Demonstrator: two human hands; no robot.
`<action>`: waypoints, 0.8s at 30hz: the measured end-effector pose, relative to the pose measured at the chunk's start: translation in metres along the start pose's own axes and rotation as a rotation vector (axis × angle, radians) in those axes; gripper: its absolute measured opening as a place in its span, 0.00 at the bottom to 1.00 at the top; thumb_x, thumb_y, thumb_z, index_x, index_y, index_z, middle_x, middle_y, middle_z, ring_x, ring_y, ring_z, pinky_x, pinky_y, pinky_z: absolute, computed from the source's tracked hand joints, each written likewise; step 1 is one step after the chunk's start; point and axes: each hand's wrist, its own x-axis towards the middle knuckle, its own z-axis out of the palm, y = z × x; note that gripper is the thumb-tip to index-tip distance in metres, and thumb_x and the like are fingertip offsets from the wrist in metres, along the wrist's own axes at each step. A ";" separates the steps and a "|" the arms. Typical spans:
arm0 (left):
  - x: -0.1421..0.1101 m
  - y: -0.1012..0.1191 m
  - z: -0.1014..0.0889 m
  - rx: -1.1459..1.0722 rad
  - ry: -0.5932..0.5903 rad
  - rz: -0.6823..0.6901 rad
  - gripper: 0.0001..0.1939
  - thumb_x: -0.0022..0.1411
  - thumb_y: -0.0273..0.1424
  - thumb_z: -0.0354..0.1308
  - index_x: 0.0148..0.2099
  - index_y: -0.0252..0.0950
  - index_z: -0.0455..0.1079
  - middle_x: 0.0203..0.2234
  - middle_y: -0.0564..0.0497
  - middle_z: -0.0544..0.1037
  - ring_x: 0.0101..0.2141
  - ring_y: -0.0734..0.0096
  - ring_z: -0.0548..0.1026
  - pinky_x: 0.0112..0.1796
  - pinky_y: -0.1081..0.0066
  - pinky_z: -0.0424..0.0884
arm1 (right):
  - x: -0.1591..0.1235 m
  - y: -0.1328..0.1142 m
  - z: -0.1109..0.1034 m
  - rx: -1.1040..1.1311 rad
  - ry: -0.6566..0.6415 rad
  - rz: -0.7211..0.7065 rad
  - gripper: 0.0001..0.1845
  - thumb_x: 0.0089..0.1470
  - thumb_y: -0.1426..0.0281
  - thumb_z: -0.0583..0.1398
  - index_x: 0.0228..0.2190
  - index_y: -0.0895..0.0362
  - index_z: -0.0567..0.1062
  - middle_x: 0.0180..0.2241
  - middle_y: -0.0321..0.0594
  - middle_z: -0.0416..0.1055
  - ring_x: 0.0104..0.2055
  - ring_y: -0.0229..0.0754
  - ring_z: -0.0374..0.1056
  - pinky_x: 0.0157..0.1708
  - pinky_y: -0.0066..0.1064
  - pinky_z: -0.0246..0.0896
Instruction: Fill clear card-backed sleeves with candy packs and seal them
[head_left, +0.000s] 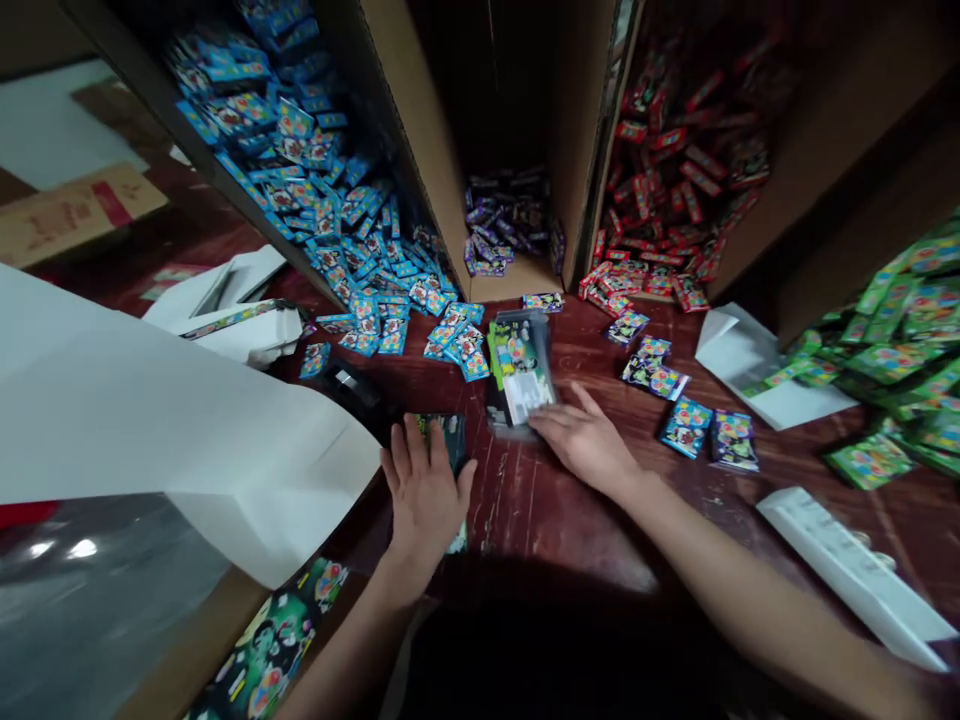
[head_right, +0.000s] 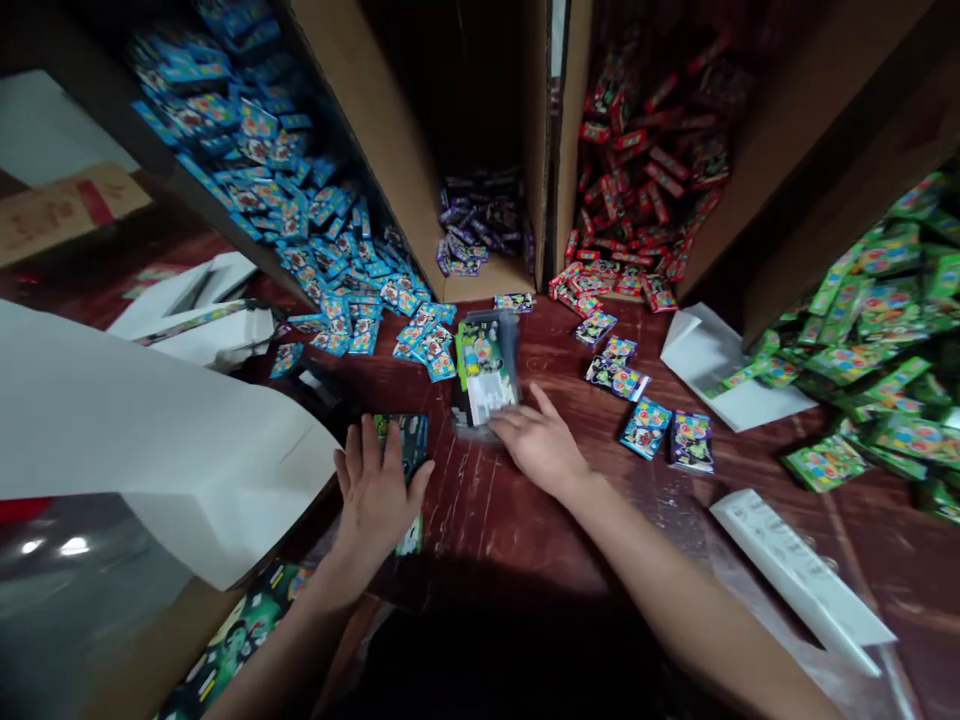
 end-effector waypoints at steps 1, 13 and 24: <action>0.003 0.010 -0.003 -0.115 0.002 0.017 0.37 0.65 0.45 0.58 0.69 0.32 0.57 0.71 0.32 0.47 0.70 0.35 0.41 0.65 0.36 0.39 | -0.015 -0.002 -0.005 0.027 0.076 -0.007 0.19 0.65 0.76 0.55 0.53 0.49 0.75 0.52 0.40 0.78 0.54 0.45 0.74 0.69 0.58 0.43; 0.027 0.135 0.029 -1.312 -1.041 -0.202 0.17 0.55 0.34 0.68 0.47 0.35 0.73 0.36 0.50 0.79 0.36 0.66 0.76 0.40 0.66 0.72 | -0.114 -0.035 -0.097 0.147 0.309 0.206 0.24 0.62 0.63 0.62 0.58 0.49 0.68 0.54 0.46 0.74 0.57 0.52 0.69 0.58 0.52 0.64; 0.024 0.149 0.015 -0.841 -1.267 0.347 0.12 0.65 0.35 0.57 0.46 0.34 0.72 0.36 0.53 0.76 0.35 0.71 0.70 0.39 0.70 0.68 | -0.123 -0.014 -0.136 0.193 -0.015 0.401 0.11 0.63 0.60 0.61 0.35 0.56 0.75 0.31 0.39 0.74 0.37 0.44 0.70 0.41 0.38 0.64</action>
